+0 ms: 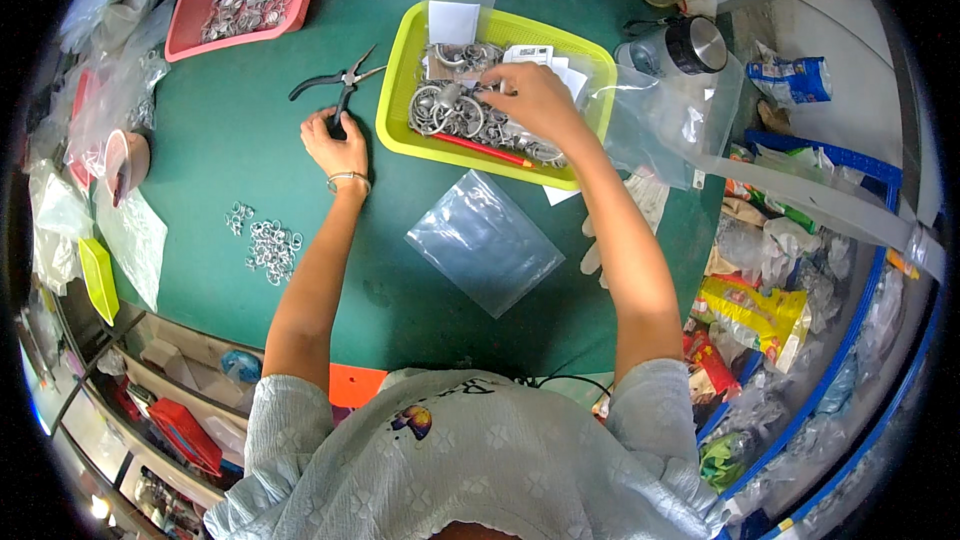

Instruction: The person sorts small metal rings and washers on a green workbench, picking them up by hand and placing them into plastic bags. They walk to a blue shelving unit to retrieve and return bags of hardware, then return to the table to continue sorting and organizing the items into containers.

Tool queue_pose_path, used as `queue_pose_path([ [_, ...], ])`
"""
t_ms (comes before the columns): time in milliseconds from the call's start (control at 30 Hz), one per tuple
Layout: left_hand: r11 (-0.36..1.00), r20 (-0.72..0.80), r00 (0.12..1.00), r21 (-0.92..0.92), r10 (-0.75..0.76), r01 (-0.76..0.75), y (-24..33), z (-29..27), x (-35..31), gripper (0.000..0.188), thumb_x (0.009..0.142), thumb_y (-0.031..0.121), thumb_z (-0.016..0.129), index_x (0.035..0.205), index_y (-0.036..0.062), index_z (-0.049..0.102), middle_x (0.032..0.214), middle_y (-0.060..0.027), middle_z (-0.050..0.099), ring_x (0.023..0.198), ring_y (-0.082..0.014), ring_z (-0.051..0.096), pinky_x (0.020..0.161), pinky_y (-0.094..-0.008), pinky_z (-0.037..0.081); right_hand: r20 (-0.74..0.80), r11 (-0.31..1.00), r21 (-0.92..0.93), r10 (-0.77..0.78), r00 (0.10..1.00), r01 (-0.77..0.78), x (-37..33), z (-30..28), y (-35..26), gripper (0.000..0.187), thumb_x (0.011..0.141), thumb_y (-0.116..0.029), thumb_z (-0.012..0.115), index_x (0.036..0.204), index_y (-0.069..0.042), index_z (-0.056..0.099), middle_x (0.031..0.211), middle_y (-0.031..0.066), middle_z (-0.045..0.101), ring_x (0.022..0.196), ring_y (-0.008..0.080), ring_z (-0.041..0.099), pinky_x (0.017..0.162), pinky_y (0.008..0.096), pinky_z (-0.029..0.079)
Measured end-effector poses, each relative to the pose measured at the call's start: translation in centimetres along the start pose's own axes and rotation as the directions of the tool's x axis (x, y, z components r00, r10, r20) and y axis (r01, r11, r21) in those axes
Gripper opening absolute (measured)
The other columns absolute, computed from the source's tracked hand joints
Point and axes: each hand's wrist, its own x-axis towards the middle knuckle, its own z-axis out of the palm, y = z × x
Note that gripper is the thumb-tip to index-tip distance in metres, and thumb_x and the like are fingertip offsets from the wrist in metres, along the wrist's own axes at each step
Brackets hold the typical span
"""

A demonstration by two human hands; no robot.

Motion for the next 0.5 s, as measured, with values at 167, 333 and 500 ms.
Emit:
queue_pose_path([
  [167, 1.000, 0.001, 1.000, -0.001, -0.004, 0.004, 0.0, 0.0, 0.0, 0.017, 0.073, 0.011, 0.060, 0.087, 0.0023, 0.055, 0.093, -0.0154, 0.050, 0.090, -0.0329, 0.046, 0.080, -0.0414, 0.037, 0.092, 0.894, -0.412, -0.150, 0.984, 0.175, -2.8, 0.7, 0.3, 0.033, 0.069, -0.020, 0.067, 0.101, -0.011, 0.061, 0.074, 0.0112, 0.061, 0.071, 0.0266, 0.060, 0.061, 0.0356, 0.045],
  [333, 1.000, 0.012, 1.000, -0.014, -0.002, 0.002, -0.1, 0.2, 0.0, 0.017, 0.072, 0.010, 0.059, 0.086, 0.0033, 0.054, 0.094, -0.0129, 0.049, 0.092, -0.0318, 0.045, 0.080, -0.0423, 0.035, -0.053, 0.737, -0.668, -0.178, 0.983, 0.098, -3.7, 3.0, 0.2, 0.035, 0.069, -0.022, 0.068, 0.099, -0.007, 0.057, 0.067, 0.0101, 0.061, 0.063, 0.0286, 0.060, 0.054, 0.0373, 0.045],
  [500, 1.000, 0.003, 1.000, -0.016, -0.002, 0.002, 0.2, 0.0, 0.0, 0.017, 0.072, 0.010, 0.059, 0.086, 0.0034, 0.054, 0.093, -0.0127, 0.049, 0.091, -0.0314, 0.045, 0.079, -0.0419, 0.035, -0.139, 0.796, -0.600, -0.208, 0.968, 0.084, -3.6, 2.3, 1.5, 0.026, 0.072, -0.024, 0.065, 0.090, -0.007, 0.058, 0.066, 0.0094, 0.061, 0.061, 0.0279, 0.060, 0.051, 0.0377, 0.045],
])
